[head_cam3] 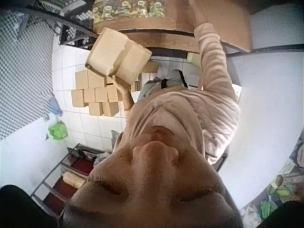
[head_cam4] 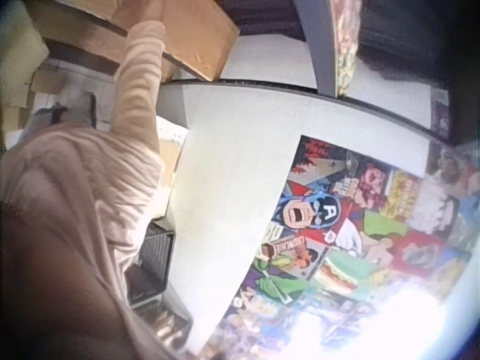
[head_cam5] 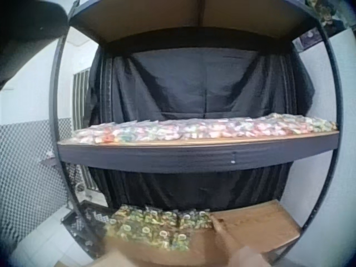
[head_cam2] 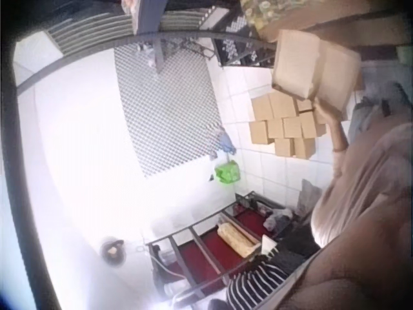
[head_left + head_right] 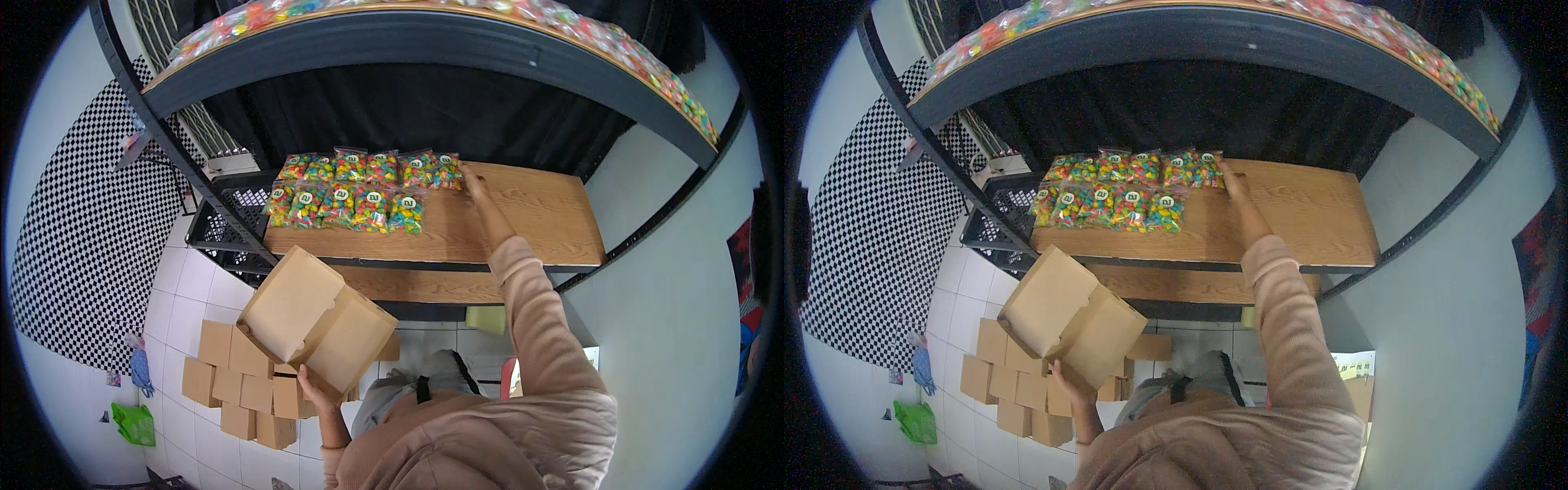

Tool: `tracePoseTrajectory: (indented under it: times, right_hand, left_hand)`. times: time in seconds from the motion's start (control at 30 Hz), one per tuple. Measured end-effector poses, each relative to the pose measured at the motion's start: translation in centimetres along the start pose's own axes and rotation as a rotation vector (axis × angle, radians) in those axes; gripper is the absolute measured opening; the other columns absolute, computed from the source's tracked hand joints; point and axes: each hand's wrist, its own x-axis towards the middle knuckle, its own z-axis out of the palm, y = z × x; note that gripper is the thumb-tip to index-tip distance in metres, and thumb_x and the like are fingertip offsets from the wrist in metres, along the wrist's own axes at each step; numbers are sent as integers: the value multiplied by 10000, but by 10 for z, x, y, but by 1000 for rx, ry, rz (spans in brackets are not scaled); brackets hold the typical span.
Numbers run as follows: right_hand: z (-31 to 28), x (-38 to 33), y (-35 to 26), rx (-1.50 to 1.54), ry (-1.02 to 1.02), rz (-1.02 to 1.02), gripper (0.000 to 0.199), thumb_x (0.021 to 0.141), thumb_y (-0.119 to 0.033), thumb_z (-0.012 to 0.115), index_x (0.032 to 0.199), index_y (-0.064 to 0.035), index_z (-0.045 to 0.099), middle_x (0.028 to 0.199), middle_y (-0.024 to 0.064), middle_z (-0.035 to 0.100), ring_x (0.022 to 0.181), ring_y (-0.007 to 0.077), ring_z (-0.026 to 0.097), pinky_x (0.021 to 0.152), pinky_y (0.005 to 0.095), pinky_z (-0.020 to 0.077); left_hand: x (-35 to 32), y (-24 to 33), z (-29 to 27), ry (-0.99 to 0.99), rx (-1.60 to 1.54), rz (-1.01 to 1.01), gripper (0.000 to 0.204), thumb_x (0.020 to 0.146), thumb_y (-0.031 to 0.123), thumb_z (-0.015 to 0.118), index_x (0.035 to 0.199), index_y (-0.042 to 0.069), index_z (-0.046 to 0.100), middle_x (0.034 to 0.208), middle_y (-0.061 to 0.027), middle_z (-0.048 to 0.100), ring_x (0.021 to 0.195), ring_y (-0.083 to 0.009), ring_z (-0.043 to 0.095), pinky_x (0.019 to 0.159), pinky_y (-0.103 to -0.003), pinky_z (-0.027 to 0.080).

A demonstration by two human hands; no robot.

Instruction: The person folds flat cardboard pieces into small boxes by hand, tucking flaps and creasing edges. They then place a small bag of colorful candies into one of the assembled boxes and close the lid. The person continues folding additional flat cardboard pieces into boxes.

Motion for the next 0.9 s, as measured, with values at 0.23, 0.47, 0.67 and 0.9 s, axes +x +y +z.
tracePoseTrajectory:
  times: [0.23, 0.47, 0.67, 0.9]
  right_hand:
    - [12, 34, 0, -27, -205, 53, 758, 600, -538, 623, 1110, 4, 482, 971, 129, 566, 860, 234, 549, 739, 354, 431]
    - [19, -9, -17, 147, -188, 30, 430, 680, -330, 601, 986, -37, 524, 825, 72, 580, 707, 144, 556, 618, 291, 461]
    - [-15, 15, 33, 127, -11, -318, 349, 671, -235, 664, 905, -19, 521, 793, 48, 555, 698, 145, 526, 619, 258, 444]
    - [-51, 9, 70, 136, 24, -505, 332, 634, -113, 719, 873, -47, 499, 769, 19, 532, 707, 113, 500, 655, 246, 419]
  left_hand:
    - [10, -9, -9, 15, -81, 74, 555, 846, 491, 312, 1227, 88, 325, 1202, -106, 381, 1111, -257, 380, 894, -403, 346]
    - [12, -7, -4, 102, -139, 32, 550, 859, 458, 318, 1237, 59, 311, 1209, -110, 383, 1090, -250, 398, 891, -368, 350]
    - [29, -23, -1, -6, -77, 129, 558, 848, 479, 330, 1217, 60, 334, 1199, -102, 389, 1088, -245, 399, 902, -378, 338]
    - [22, -15, 27, 52, -78, 30, 563, 850, 462, 347, 1211, 29, 332, 1175, -115, 414, 1075, -235, 420, 903, -352, 343]
